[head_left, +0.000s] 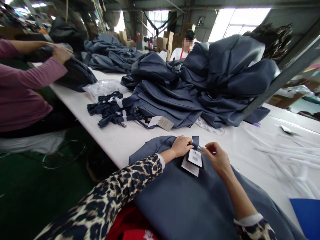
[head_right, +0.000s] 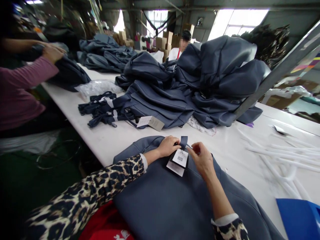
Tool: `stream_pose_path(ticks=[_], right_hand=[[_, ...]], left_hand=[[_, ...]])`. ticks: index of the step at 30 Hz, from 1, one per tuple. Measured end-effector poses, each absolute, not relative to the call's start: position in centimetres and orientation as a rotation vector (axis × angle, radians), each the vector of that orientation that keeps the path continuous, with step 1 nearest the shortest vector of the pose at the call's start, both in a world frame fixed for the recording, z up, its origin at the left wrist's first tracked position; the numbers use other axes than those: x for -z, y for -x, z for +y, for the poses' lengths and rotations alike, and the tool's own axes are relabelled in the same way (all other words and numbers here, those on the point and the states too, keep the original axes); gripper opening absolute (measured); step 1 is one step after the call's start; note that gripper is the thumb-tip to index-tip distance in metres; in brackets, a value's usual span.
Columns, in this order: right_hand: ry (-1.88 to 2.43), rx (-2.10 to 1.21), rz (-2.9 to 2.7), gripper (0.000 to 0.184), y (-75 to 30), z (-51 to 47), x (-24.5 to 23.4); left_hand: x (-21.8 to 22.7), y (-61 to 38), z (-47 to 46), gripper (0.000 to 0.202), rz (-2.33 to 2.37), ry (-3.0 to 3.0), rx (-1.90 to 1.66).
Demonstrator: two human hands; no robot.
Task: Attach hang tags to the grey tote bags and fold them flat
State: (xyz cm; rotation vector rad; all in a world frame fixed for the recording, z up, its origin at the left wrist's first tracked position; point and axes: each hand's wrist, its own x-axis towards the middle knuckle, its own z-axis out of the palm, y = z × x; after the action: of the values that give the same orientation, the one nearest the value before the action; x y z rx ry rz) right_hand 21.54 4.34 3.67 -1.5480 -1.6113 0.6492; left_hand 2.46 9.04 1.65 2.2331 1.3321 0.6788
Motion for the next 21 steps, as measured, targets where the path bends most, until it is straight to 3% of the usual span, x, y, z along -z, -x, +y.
stream_pose_path(ticks=[4, 8, 14, 21], right_hand=[[1.708, -0.327, -2.208, 0.042, -18.9, 1.2, -4.3], [2.017, 0.027, -2.334, 0.047, -15.7, -0.3, -4.5], [2.167, -0.099, -2.217, 0.047, -14.8, -0.6, -4.1], [2.035, -0.282, -2.11, 0.056, -16.6, -0.4, -2.3]], left_hand=[[-1.4, -2.6, 8.7, 0.009, 1.338, -2.277, -0.693], [-1.4, -2.6, 8.5, 0.01, 1.355, -2.3, -0.699], [-1.4, -2.5, 8.5, 0.011, 1.364, -2.322, -0.707], [-1.1, -2.5, 8.5, 0.012, 1.35, -2.355, -0.718]])
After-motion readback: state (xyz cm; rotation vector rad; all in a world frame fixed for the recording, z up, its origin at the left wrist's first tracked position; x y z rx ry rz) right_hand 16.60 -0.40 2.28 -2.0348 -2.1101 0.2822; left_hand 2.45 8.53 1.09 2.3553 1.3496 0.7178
